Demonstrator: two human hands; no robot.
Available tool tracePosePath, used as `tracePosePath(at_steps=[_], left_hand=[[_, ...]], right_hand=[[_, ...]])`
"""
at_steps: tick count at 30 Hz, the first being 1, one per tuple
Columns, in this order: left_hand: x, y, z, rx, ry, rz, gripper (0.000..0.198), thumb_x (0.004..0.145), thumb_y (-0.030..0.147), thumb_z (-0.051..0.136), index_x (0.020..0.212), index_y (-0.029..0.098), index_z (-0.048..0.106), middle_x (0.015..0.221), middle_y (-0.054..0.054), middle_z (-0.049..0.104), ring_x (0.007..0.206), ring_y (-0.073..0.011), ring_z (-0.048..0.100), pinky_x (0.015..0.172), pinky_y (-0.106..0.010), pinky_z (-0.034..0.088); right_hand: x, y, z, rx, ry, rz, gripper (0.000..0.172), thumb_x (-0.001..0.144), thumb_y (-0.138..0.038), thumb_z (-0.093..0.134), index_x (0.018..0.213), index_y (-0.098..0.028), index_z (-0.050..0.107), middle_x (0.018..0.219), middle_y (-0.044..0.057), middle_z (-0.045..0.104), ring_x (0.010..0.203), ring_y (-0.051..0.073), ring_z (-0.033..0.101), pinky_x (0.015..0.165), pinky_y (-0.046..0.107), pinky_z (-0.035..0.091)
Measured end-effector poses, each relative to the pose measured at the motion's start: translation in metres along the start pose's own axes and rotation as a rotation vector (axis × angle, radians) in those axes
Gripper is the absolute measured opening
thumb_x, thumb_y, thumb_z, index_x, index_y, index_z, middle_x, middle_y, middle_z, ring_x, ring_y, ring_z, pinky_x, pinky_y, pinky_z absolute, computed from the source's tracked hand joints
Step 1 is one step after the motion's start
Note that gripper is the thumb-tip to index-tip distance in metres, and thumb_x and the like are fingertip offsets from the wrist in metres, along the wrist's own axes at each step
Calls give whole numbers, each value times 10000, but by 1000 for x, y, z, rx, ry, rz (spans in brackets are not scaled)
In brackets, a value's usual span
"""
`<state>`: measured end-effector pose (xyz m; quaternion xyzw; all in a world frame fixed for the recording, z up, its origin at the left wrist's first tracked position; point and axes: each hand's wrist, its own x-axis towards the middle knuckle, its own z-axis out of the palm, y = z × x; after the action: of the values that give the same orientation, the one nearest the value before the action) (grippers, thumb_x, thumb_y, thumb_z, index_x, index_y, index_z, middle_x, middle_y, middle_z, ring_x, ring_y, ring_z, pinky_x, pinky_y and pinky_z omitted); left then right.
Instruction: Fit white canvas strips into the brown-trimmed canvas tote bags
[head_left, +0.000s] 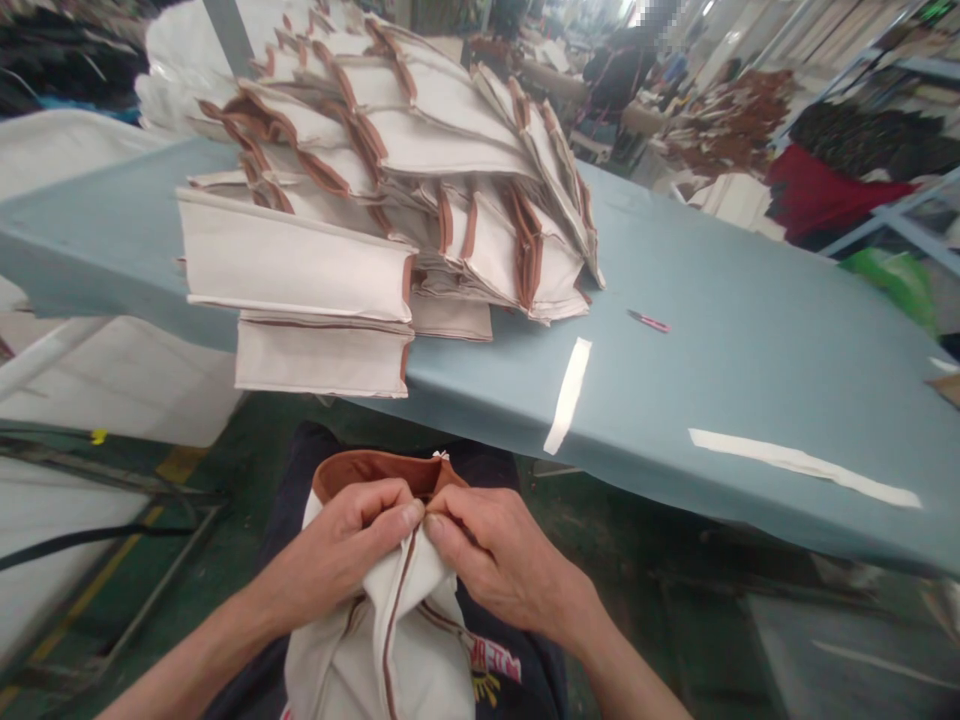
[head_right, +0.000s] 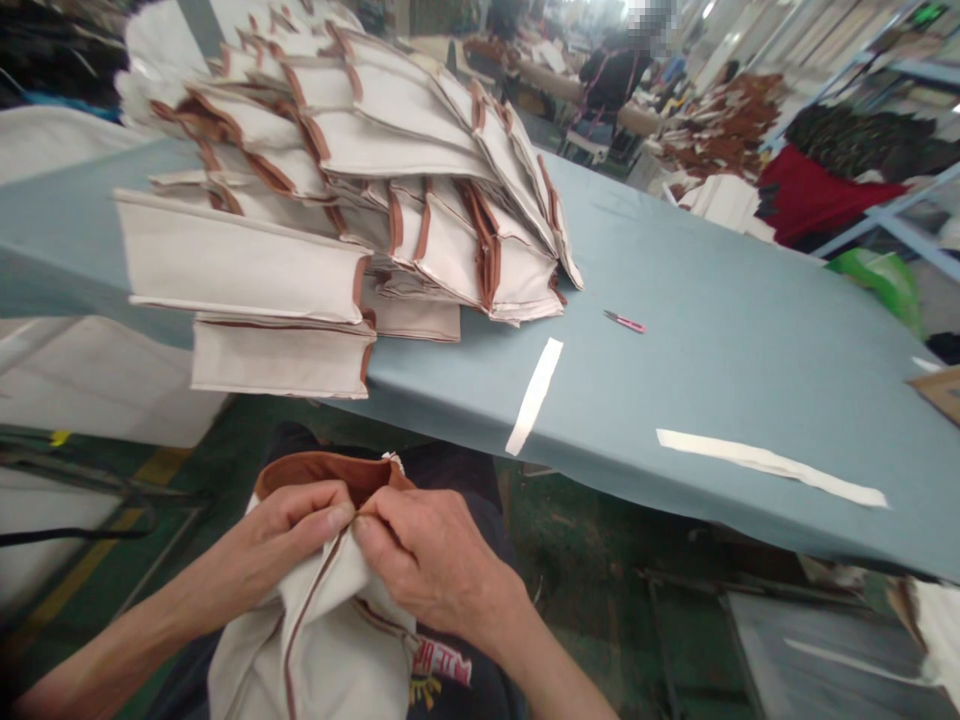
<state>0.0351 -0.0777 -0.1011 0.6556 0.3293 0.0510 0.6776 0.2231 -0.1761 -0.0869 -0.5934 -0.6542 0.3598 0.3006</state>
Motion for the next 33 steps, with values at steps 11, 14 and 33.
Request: tracePosePath(at_steps=[11,14,33], left_hand=[[3,-23,9,-167,135,-149,586,807,788,675,731,225,528,699,54,470,664,-153,408,605,-248,374],[3,-23,9,-174,157,-158,582,799,777,697,718,228,521,689,55,472,652,-152,413,594,-246,371],[-2,-11,7,-80,96,-126,588,851,795,599,738,226,503,702,57,455,644,-140,376,575,-252,339]], right_hand=[[3,13,14,-7,-74,112,207,1065,-217,546,864,-213,595,802,-11,621,723,153,552,697,276,334],[3,12,14,-3,-70,118,214,1059,-223,550,847,-215,576,788,-14,603,710,150,535,691,274,326],[2,6,9,27,-67,96,202,1051,-209,562,853,-207,600,789,-13,620,717,144,559,703,263,351]])
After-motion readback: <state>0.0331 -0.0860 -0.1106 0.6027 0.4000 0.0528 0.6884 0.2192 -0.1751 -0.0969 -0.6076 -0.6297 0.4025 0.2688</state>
